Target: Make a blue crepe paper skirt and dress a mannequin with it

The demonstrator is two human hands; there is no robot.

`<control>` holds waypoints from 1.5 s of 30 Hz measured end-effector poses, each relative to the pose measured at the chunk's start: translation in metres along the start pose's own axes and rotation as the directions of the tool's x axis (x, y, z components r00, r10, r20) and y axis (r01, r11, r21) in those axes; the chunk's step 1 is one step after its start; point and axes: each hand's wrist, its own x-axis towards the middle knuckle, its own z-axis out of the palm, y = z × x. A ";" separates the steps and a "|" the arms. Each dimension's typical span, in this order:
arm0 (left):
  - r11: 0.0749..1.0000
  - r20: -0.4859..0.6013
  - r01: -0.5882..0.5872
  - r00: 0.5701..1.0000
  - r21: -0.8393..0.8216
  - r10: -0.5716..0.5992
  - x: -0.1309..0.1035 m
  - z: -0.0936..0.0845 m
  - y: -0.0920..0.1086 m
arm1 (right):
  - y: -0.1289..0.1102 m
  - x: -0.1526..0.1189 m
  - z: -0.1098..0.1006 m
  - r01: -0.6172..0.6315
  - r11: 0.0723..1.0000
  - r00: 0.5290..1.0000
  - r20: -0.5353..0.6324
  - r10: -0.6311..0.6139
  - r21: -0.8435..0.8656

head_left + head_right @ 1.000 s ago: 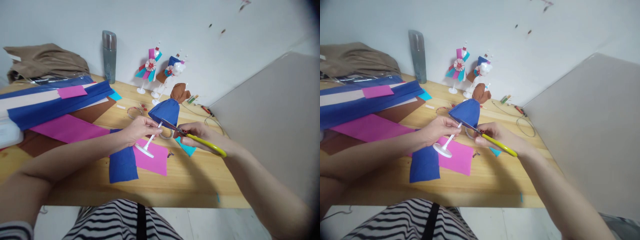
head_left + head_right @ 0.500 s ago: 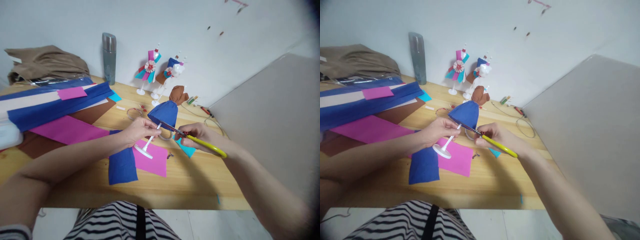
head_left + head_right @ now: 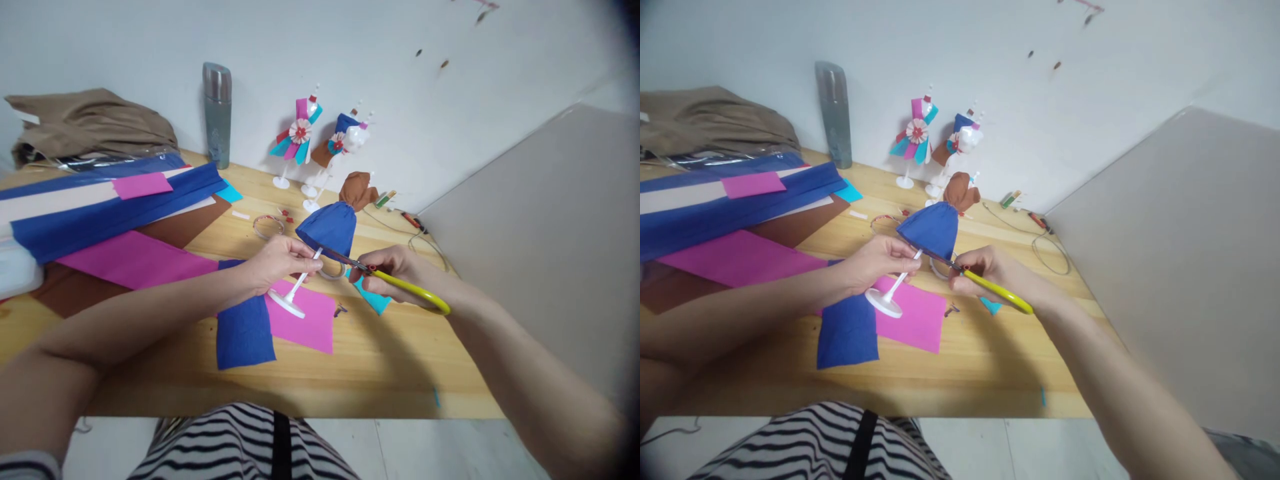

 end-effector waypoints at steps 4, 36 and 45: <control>1.000 0.003 -0.018 1.000 0.004 0.018 0.002 -0.001 -0.003 | -0.002 -0.001 0.000 0.035 0.999 0.999 0.002 -0.035 -0.014; 0.997 -0.061 0.014 0.998 -0.070 -0.018 -0.001 0.003 0.005 | -0.007 -0.003 0.003 0.114 0.993 0.994 0.005 -0.113 -0.013; 0.997 -0.047 0.002 0.999 -0.072 -0.005 -0.001 0.003 0.002 | -0.007 0.002 0.002 0.156 0.986 0.988 0.001 -0.156 -0.054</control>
